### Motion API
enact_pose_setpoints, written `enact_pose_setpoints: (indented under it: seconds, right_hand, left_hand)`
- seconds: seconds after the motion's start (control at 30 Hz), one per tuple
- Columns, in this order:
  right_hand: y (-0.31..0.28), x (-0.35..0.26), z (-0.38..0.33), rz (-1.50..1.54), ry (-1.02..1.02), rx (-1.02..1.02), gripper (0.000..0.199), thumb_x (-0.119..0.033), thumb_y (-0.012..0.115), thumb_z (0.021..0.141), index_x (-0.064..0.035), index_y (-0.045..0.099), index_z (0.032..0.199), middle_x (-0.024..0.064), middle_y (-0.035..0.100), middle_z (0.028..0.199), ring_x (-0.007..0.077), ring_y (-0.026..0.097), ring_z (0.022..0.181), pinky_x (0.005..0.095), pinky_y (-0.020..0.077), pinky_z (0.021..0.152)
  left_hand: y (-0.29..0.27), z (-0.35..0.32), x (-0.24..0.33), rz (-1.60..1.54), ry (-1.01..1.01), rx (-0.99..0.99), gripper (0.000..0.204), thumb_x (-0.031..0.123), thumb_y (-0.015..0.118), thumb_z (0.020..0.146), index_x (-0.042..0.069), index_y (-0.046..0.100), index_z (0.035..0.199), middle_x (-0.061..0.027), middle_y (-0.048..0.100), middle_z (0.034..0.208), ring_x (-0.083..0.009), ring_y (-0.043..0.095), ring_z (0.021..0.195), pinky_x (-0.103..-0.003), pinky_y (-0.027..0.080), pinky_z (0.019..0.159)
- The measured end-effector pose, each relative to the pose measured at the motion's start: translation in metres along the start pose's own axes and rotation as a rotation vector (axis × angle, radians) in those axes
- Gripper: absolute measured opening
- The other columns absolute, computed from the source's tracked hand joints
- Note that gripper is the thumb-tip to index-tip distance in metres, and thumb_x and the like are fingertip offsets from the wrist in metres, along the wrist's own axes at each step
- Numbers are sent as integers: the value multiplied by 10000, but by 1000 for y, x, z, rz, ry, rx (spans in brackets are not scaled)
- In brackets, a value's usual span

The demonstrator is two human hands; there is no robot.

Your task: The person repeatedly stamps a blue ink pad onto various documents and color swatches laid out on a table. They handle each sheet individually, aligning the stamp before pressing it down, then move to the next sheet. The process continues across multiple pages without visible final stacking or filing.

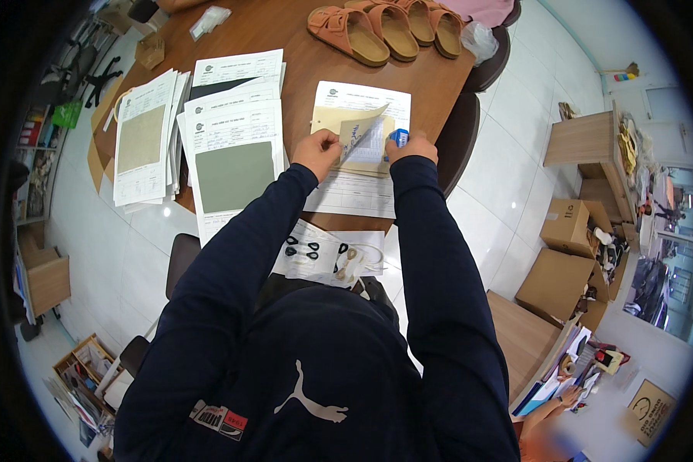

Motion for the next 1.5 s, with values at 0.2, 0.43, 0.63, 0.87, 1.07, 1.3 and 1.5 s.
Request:
enact_pose_setpoints:
  seconds: [0.2, 0.43, 0.63, 0.87, 1.07, 1.3, 1.5]
  right_hand:
    - [17, -5, 2, -89, 10, -45, 443, -339, 739, 723, 11, 636, 975, 244, 680, 953, 392, 671, 903, 431, 536, 843]
    - [15, 16, 6, 42, 44, -35, 418, -309, 742, 730, 31, 648, 953, 223, 687, 873, 343, 680, 805, 401, 547, 755]
    - [-32, 93, -6, 680, 308, 34, 354, -207, 741, 819, 71, 581, 968, 141, 663, 785, 190, 664, 565, 293, 570, 496]
    - [-34, 114, -31, 718, 274, -7, 358, -202, 736, 830, 77, 578, 990, 147, 656, 815, 209, 683, 602, 299, 583, 516]
    - [-31, 108, -43, 761, 258, 23, 328, -210, 755, 787, 51, 619, 933, 90, 663, 730, 149, 661, 546, 266, 549, 501]
    - [-18, 83, -25, 533, 176, 7, 382, -298, 755, 746, 30, 656, 914, 145, 695, 786, 222, 696, 684, 327, 561, 657]
    - [2, 33, -6, 251, 40, -4, 401, -326, 763, 727, -1, 684, 947, 154, 708, 858, 267, 701, 793, 359, 544, 783]
  left_hand:
    - [2, -1, -1, -46, 28, -13, 192, 162, 644, 835, -11, 644, 919, -101, 667, 770, -173, 620, 683, -290, 497, 664]
    - [8, 2, 23, 209, 142, -17, 110, 127, 614, 855, 22, 636, 877, -141, 693, 850, -285, 658, 719, -346, 525, 676]
    - [43, -10, 60, 672, 515, -68, 45, 119, 639, 807, 108, 632, 850, -94, 611, 853, -269, 634, 709, -410, 525, 648]
    - [67, -24, 65, 875, 682, -201, 117, 197, 690, 773, 135, 669, 870, -47, 566, 905, -234, 575, 856, -370, 493, 749]
    - [69, -17, 61, 900, 714, -266, 106, 209, 696, 773, 128, 677, 840, -42, 587, 870, -230, 595, 838, -366, 506, 721]
    - [21, -3, 46, 392, 359, 68, 123, 152, 674, 797, 55, 670, 873, -110, 674, 801, -254, 668, 685, -350, 541, 641]
    - [1, -7, 26, 124, 124, 98, 143, 124, 657, 789, 25, 659, 893, -149, 681, 789, -251, 676, 700, -329, 533, 671]
Point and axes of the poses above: each hand's wrist, its own z-axis towards the middle knuckle, its own y-axis out of the palm, x = y × z, the point moved 9 cm from there along z, towards the middle knuckle
